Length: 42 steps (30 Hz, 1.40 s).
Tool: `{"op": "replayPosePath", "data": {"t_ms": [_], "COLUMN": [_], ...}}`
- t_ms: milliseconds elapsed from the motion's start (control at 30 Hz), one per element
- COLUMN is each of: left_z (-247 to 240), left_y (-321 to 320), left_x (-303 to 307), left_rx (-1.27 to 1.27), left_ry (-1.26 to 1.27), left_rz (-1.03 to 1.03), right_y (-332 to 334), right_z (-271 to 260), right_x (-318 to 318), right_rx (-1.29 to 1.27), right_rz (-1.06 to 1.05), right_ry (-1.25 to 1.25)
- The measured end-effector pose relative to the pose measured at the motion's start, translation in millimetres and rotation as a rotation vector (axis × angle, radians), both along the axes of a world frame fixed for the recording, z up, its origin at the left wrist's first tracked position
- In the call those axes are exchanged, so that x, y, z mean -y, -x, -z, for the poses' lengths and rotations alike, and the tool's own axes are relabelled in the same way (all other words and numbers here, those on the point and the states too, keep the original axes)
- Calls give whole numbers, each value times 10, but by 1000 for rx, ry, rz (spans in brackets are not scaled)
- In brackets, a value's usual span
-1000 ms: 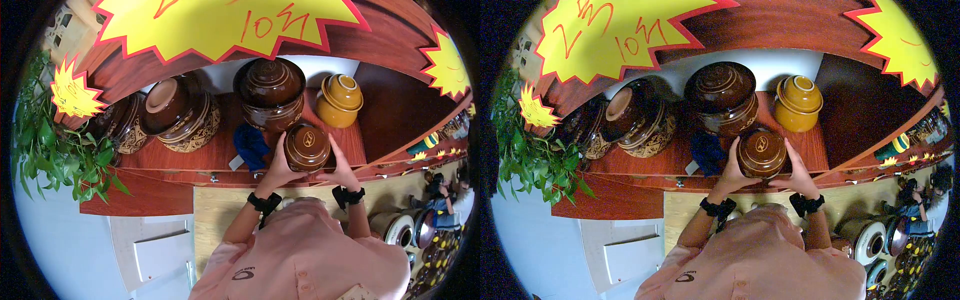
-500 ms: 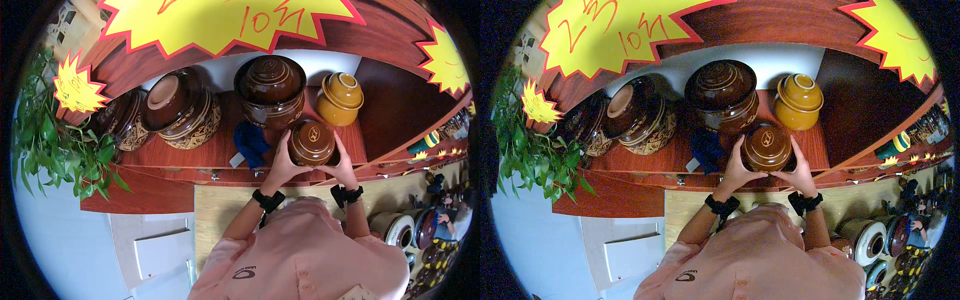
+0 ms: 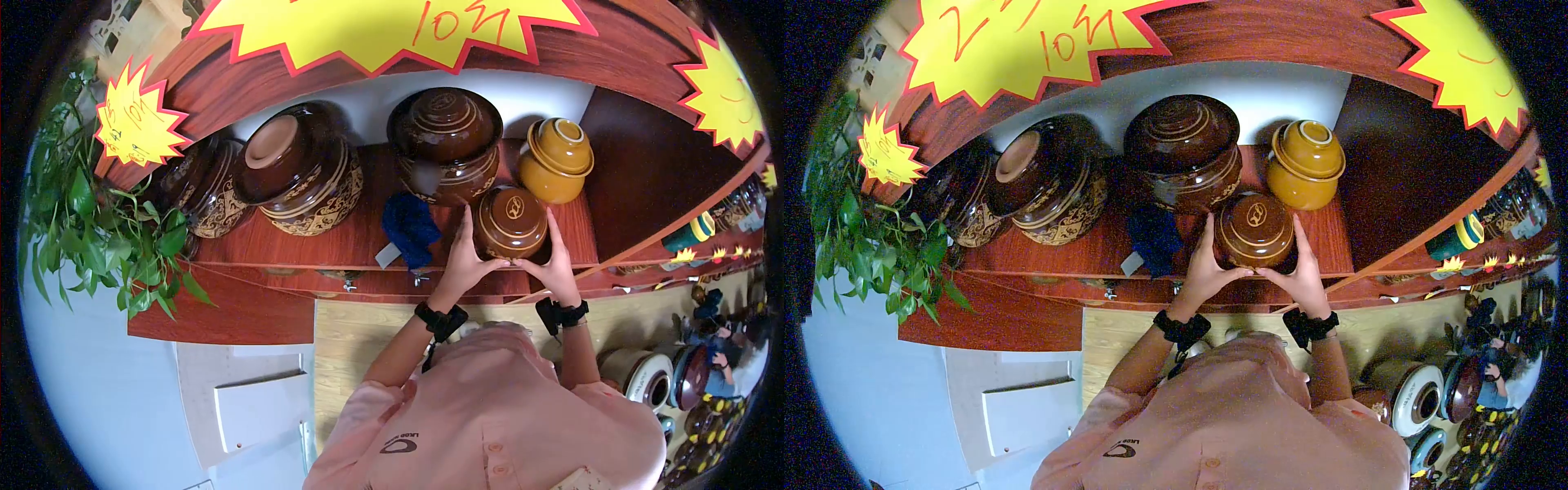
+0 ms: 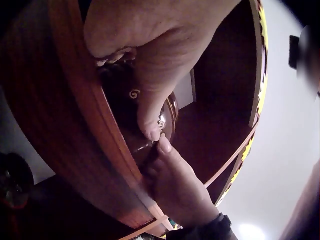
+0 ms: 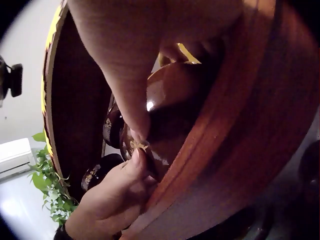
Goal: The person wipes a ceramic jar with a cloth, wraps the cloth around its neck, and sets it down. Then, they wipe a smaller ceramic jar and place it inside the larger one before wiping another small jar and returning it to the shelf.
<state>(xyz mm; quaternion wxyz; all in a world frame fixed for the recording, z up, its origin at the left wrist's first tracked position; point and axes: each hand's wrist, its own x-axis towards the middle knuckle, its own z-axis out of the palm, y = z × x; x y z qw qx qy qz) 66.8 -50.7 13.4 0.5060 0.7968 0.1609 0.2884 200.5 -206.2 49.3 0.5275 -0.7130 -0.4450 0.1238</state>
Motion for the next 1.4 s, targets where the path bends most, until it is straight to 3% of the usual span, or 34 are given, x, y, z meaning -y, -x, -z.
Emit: {"op": "replayPosePath", "data": {"t_ms": [67, 200, 233, 300, 400, 533, 667, 767, 933, 1400], "left_z": [-36, 106, 45, -88, -404, -619, -559, -519, -482, -423], "left_y": [40, 77, 90, 97, 82, 31, 1, 8, 77, -139], "left_x": [-8, -207, -243, -317, -366, -483, -537, -594, -759, -777], "left_rx": [-43, 17, 45, 154, 343, 236, 253, 275, 279, 287], "left_ry": [-110, 235, 368, 598, 742, 779, 750, 721, 704, 710], "left_rz": [-29, -38, -72, -123, -159, -225, -230, -217, -147, -215], "right_y": [27, 75, 105, 167, 269, 324, 277, 293, 296, 286], "right_z": [-55, -190, -233, -403, -565, -597, -582, -508, -473, -417], "right_x": [16, 8, -22, -108, -305, -574, -725, -750, -757, -766], "right_rx": [124, 372, 337, 479, 614, 704, 675, 820, 890, 923], "right_rz": [40, 197, 210, 171, 85, 60, 61, 81, 99, 122], "right_ry": [12, 32, -27, 21, 113, 260, 274, 355, 347, 293]}}
